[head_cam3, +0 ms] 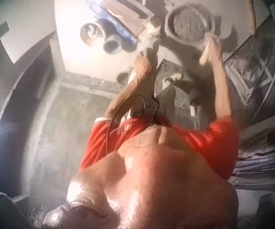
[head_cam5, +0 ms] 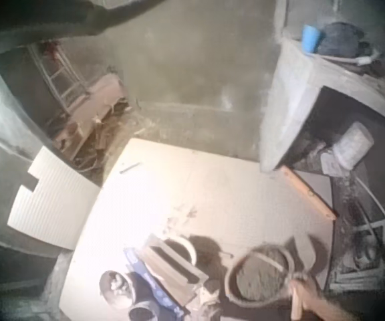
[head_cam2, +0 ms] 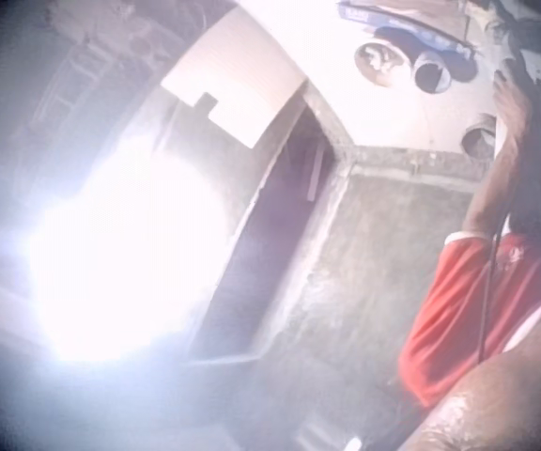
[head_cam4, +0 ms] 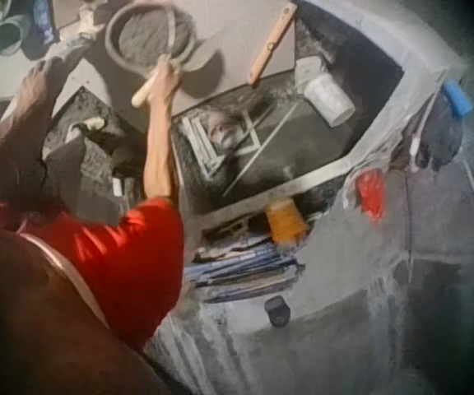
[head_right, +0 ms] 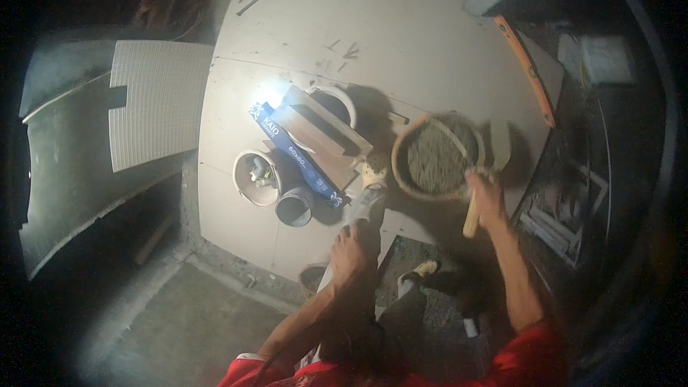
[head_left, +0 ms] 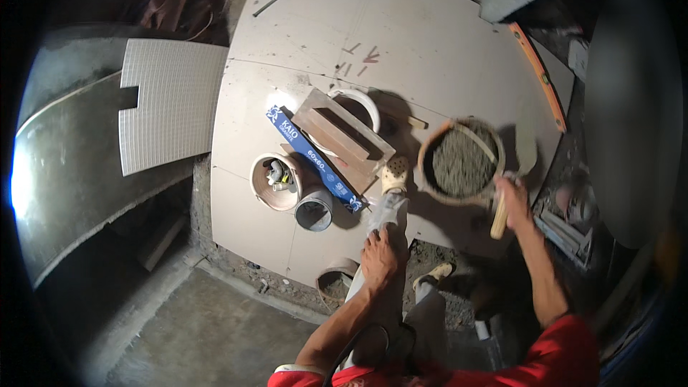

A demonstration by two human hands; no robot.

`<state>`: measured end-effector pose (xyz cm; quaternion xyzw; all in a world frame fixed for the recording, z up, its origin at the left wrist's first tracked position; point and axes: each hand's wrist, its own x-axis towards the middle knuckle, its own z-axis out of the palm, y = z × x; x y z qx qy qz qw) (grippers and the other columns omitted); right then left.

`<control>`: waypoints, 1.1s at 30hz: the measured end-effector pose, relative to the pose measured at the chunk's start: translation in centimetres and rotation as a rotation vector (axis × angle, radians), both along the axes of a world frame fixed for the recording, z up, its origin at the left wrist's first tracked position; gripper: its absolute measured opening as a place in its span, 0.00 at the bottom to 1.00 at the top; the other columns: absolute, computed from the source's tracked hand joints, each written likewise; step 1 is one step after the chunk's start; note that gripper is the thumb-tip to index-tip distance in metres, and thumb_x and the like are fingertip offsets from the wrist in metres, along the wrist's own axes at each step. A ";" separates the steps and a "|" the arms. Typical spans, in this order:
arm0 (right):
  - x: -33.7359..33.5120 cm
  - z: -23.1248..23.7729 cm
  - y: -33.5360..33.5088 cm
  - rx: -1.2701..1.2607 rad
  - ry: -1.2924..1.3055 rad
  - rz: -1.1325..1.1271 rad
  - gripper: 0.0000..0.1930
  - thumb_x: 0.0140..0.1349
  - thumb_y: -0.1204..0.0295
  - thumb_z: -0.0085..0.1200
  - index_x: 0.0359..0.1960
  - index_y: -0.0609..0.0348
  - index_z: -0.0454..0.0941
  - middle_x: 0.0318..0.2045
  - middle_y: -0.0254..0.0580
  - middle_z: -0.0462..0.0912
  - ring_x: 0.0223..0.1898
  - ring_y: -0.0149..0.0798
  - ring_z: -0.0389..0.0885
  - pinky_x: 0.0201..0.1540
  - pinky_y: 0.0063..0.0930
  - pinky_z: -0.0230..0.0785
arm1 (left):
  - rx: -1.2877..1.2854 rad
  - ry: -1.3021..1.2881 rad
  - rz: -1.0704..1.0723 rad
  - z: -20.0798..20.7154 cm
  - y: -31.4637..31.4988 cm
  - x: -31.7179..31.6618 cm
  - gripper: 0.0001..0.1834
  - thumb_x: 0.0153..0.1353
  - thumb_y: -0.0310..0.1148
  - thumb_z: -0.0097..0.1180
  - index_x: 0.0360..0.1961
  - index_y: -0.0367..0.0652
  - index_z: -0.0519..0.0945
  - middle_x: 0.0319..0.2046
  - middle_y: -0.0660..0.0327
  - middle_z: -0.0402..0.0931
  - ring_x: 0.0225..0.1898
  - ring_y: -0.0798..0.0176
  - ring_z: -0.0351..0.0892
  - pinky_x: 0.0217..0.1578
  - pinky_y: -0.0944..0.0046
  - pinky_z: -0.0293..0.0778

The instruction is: The person measures a floor area, spreads cement with a trowel, and places a large white tile onto the prepared surface. They adjust the tile position and continue spreading cement around the edges.

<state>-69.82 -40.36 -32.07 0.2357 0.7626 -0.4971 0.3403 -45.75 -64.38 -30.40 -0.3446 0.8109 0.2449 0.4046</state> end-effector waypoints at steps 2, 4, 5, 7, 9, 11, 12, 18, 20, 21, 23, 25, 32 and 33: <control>7.8 0.8 4.4 0.071 -0.095 -0.030 0.19 0.62 0.52 0.61 0.41 0.56 0.80 0.33 0.31 0.76 0.35 0.31 0.72 0.40 0.31 0.65 | -0.034 0.009 -0.038 -1.1 0.9 1.1 0.39 0.56 0.42 0.63 0.69 0.49 0.64 0.56 0.50 0.72 0.59 0.45 0.73 0.55 0.48 0.73; 15.4 1.5 8.8 0.149 -0.237 0.023 0.23 0.63 0.50 0.60 0.43 0.59 0.81 0.36 0.36 0.78 0.38 0.35 0.75 0.45 0.34 0.68 | -0.043 0.004 -0.095 -2.1 2.4 2.7 0.42 0.55 0.45 0.66 0.69 0.48 0.64 0.56 0.49 0.72 0.58 0.45 0.74 0.55 0.48 0.74; 19.5 2.0 11.0 0.294 -0.325 0.027 0.24 0.64 0.49 0.59 0.43 0.60 0.81 0.37 0.38 0.79 0.39 0.36 0.76 0.46 0.35 0.69 | -0.068 0.059 -0.116 -2.6 2.9 3.8 0.42 0.54 0.46 0.67 0.69 0.47 0.64 0.56 0.48 0.72 0.57 0.45 0.74 0.55 0.48 0.74; 27.6 3.1 15.3 0.305 -0.435 -0.144 0.27 0.64 0.47 0.59 0.47 0.62 0.81 0.40 0.42 0.81 0.43 0.38 0.77 0.50 0.36 0.70 | -0.127 0.062 -0.188 -3.5 3.8 5.8 0.41 0.52 0.49 0.69 0.64 0.45 0.67 0.52 0.47 0.73 0.54 0.44 0.77 0.51 0.48 0.78; 34.0 4.7 21.1 0.193 -0.368 -0.061 0.26 0.67 0.49 0.58 0.47 0.64 0.80 0.41 0.42 0.81 0.43 0.39 0.77 0.47 0.38 0.71 | -0.153 0.121 -0.184 -4.3 5.5 8.2 0.37 0.53 0.51 0.69 0.58 0.42 0.70 0.50 0.45 0.74 0.53 0.41 0.78 0.51 0.46 0.77; 40.6 6.3 25.1 0.329 -0.217 -0.086 0.19 0.65 0.56 0.62 0.39 0.63 0.80 0.35 0.40 0.81 0.38 0.36 0.76 0.43 0.36 0.70 | -0.070 0.226 -0.129 -4.3 6.7 10.8 0.39 0.53 0.53 0.69 0.57 0.38 0.70 0.52 0.40 0.74 0.55 0.37 0.76 0.54 0.43 0.75; 43.9 7.8 27.3 0.189 -0.087 -0.177 0.17 0.64 0.60 0.64 0.34 0.63 0.79 0.32 0.38 0.81 0.36 0.34 0.76 0.40 0.35 0.69 | 0.017 0.378 -0.142 -3.9 7.5 12.2 0.43 0.52 0.53 0.70 0.62 0.38 0.68 0.53 0.39 0.73 0.57 0.37 0.75 0.56 0.42 0.72; 59.5 12.0 36.6 0.143 -0.173 -0.553 0.11 0.63 0.64 0.61 0.27 0.56 0.77 0.23 0.29 0.73 0.26 0.32 0.70 0.33 0.32 0.66 | 0.220 0.226 0.081 1.7 14.8 18.1 0.41 0.58 0.48 0.69 0.67 0.37 0.68 0.53 0.45 0.80 0.55 0.47 0.81 0.55 0.55 0.75; 62.2 11.3 39.1 0.330 -0.040 -0.244 0.13 0.62 0.62 0.60 0.26 0.57 0.77 0.22 0.30 0.74 0.25 0.33 0.73 0.31 0.33 0.66 | 0.175 0.297 -0.038 4.5 16.2 18.4 0.41 0.60 0.48 0.68 0.67 0.34 0.68 0.56 0.45 0.79 0.58 0.49 0.79 0.56 0.57 0.75; 63.3 10.9 40.1 0.416 0.024 -0.079 0.14 0.62 0.61 0.60 0.26 0.57 0.77 0.22 0.30 0.75 0.25 0.33 0.75 0.30 0.34 0.66 | 0.270 0.370 0.092 5.8 17.3 18.8 0.40 0.61 0.49 0.67 0.67 0.34 0.69 0.57 0.44 0.78 0.59 0.49 0.78 0.57 0.57 0.74; 65.0 10.2 41.6 0.250 -0.107 -0.607 0.14 0.62 0.60 0.60 0.25 0.55 0.76 0.21 0.30 0.73 0.23 0.32 0.73 0.29 0.34 0.65 | 0.382 0.454 0.349 7.9 19.1 19.7 0.39 0.63 0.50 0.66 0.66 0.33 0.70 0.60 0.42 0.75 0.61 0.49 0.77 0.59 0.57 0.73; 66.1 9.5 42.9 0.188 -0.167 -0.831 0.14 0.62 0.60 0.61 0.25 0.54 0.76 0.21 0.30 0.72 0.23 0.31 0.72 0.28 0.34 0.64 | 0.283 0.448 0.142 9.6 19.7 21.0 0.38 0.66 0.52 0.63 0.64 0.31 0.71 0.61 0.39 0.73 0.62 0.47 0.75 0.61 0.54 0.72; 68.7 8.2 46.1 0.085 -0.190 -0.920 0.13 0.62 0.56 0.61 0.30 0.51 0.77 0.23 0.29 0.70 0.26 0.30 0.72 0.35 0.33 0.69 | 0.474 0.266 0.318 5.4 20.1 30.7 0.27 0.70 0.47 0.58 0.57 0.31 0.77 0.48 0.55 0.82 0.49 0.62 0.79 0.53 0.62 0.72; 68.6 7.9 46.0 0.030 -0.259 -0.966 0.13 0.62 0.56 0.61 0.31 0.50 0.77 0.24 0.29 0.70 0.27 0.30 0.72 0.37 0.33 0.71 | 0.465 0.332 0.228 4.6 20.2 32.8 0.30 0.70 0.49 0.59 0.58 0.30 0.76 0.50 0.55 0.82 0.50 0.60 0.79 0.53 0.62 0.72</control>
